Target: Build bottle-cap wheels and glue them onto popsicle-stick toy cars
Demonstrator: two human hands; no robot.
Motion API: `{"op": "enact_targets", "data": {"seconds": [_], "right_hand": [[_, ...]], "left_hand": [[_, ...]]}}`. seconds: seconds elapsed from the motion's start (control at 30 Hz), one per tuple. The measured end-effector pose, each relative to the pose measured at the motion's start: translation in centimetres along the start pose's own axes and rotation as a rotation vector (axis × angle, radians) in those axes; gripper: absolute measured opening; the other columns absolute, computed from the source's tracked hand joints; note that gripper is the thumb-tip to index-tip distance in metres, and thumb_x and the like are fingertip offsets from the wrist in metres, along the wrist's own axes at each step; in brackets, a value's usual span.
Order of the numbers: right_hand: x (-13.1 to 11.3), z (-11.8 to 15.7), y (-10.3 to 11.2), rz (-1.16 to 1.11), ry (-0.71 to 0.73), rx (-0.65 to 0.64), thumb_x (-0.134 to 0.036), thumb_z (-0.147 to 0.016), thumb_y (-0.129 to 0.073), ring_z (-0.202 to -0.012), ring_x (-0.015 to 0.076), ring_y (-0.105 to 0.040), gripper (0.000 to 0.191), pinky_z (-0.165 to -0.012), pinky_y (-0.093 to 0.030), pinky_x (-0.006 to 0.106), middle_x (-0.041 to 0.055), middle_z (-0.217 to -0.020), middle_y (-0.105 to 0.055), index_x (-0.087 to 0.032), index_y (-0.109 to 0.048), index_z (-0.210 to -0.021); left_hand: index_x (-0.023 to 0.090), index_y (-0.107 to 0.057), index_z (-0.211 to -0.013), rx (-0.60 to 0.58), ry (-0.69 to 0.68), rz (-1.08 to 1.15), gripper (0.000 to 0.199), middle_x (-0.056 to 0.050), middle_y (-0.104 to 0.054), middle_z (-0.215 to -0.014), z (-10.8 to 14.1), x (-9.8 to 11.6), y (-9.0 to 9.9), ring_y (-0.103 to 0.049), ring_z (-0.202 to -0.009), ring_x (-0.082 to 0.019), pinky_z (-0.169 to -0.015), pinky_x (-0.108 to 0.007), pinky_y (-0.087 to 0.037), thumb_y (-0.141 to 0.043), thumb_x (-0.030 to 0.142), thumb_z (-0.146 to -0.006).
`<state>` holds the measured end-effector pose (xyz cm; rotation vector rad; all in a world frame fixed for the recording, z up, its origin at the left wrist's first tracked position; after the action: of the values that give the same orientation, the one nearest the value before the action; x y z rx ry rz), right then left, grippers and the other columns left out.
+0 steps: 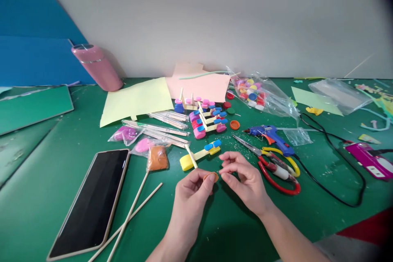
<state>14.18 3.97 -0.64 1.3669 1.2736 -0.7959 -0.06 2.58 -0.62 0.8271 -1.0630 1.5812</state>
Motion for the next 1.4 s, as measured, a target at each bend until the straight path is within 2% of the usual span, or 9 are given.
{"op": "enact_targets", "data": {"seconds": [0.1, 0.33, 0.43, 0.63, 0.8, 0.97, 1.1, 1.23, 1.4], "right_hand": [[-0.3, 0.0, -0.3, 0.024, 0.003, -0.011, -0.021, -0.079, -0.059, -0.084, 0.0165, -0.054, 0.006, -0.078, -0.046, 0.032, 0.0059, -0.103, -0.052, -0.021, -0.065, -0.077], [-0.6, -0.1, -0.6, 0.019, 0.012, -0.028, -0.02, -0.078, -0.06, -0.084, 0.0168, -0.055, 0.006, -0.077, -0.047, 0.032, 0.0064, -0.103, -0.052, -0.021, -0.065, -0.079], [-0.7, 0.0, -0.6, 0.01, 0.025, -0.022, -0.021, -0.079, -0.059, -0.084, 0.0172, -0.055, 0.006, -0.077, -0.048, 0.033, 0.0066, -0.103, -0.053, -0.021, -0.064, -0.078], [-0.8, -0.1, -0.4, -0.004, 0.037, -0.034, -0.022, -0.079, -0.058, -0.088, 0.0175, -0.054, 0.005, -0.082, -0.046, 0.033, 0.0068, -0.106, -0.051, -0.02, -0.061, -0.076], [-1.0, -0.2, -0.2, -0.002, 0.026, -0.055, -0.023, -0.079, -0.057, -0.09, 0.0176, -0.054, 0.006, -0.084, -0.044, 0.033, 0.007, -0.107, -0.051, -0.019, -0.061, -0.076], [-1.4, 0.0, -0.4, 0.054, -0.058, 0.02, -0.026, -0.082, -0.054, -0.094, 0.0196, -0.054, 0.014, -0.079, -0.045, 0.031, 0.0071, -0.099, -0.055, -0.019, -0.06, -0.072], [-1.6, 0.4, -1.2, 0.064, -0.108, 0.108, -0.028, -0.079, -0.057, -0.096, 0.02, -0.054, 0.013, -0.071, -0.045, 0.027, 0.0066, -0.098, -0.056, -0.019, -0.061, -0.07], [-0.9, 0.6, -2.0, -0.035, -0.189, 0.168, -0.031, -0.074, -0.064, -0.097, 0.0208, -0.054, 0.012, -0.065, -0.045, 0.025, 0.0067, -0.1, -0.056, -0.02, -0.063, -0.07], [-0.1, 0.6, -2.2, -0.198, -0.222, 0.189, -0.032, -0.071, -0.067, -0.096, 0.0213, -0.054, 0.012, -0.069, -0.047, 0.027, 0.0065, -0.1, -0.056, -0.02, -0.066, -0.071]], "left_hand": [[0.016, -0.063, -0.06, 0.059, -0.109, -0.092, 0.016, 0.001, -0.054, -0.055, 0.2, 0.3, 0.1, -0.044, -0.055, -0.012, -0.054, -0.022, -0.034, -0.067, 0.03, -0.066], [0.019, -0.064, -0.065, 0.051, -0.291, -0.252, 0.011, -0.001, -0.057, -0.062, 0.2, 0.1, 0.4, -0.049, -0.06, -0.014, -0.058, -0.024, -0.037, -0.063, 0.027, -0.071], [0.019, -0.064, -0.063, 0.035, -0.275, -0.24, 0.011, 0.0, -0.058, -0.062, 0.2, 0.2, 0.3, -0.049, -0.06, -0.014, -0.057, -0.023, -0.037, -0.063, 0.027, -0.07], [0.016, -0.063, -0.061, -0.034, -0.151, -0.153, 0.015, 0.001, -0.054, -0.057, 0.0, 0.5, -0.1, -0.044, -0.056, -0.012, -0.054, -0.022, -0.035, -0.065, 0.029, -0.069], [0.016, -0.063, -0.06, -0.006, -0.113, -0.088, 0.016, 0.002, -0.053, -0.055, 0.1, 0.4, -0.1, -0.043, -0.057, -0.012, -0.056, -0.022, -0.035, -0.066, 0.029, -0.068], [0.018, -0.064, -0.064, 0.053, -0.191, -0.186, 0.01, 0.001, -0.056, -0.059, 0.4, 0.7, 0.0, -0.047, -0.059, -0.013, -0.057, -0.022, -0.036, -0.065, 0.027, -0.068], [0.02, -0.064, -0.067, 0.103, -0.323, -0.303, 0.004, -0.001, -0.059, -0.065, 0.6, 1.0, 0.2, -0.052, -0.065, -0.016, -0.061, -0.024, -0.039, -0.064, 0.023, -0.07], [0.02, -0.063, -0.072, 0.065, -0.428, -0.376, 0.004, -0.002, -0.059, -0.07, 0.5, 0.6, 0.5, -0.053, -0.068, -0.017, -0.063, -0.025, -0.041, -0.06, 0.022, -0.074], [0.019, -0.062, -0.075, -0.009, -0.412, -0.341, 0.008, -0.001, -0.06, -0.07, 0.3, 0.0, 0.7, -0.053, -0.066, -0.015, -0.06, -0.024, -0.042, -0.057, 0.025, -0.077]]}}
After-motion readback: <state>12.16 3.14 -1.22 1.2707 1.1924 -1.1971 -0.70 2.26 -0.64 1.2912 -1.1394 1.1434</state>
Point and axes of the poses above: each hand's wrist, its own z-axis away from the middle knuckle, its own y-axis out of the back of the hand, x = y × z, the point moved 3 cm from there along -z, towards the middle knuckle
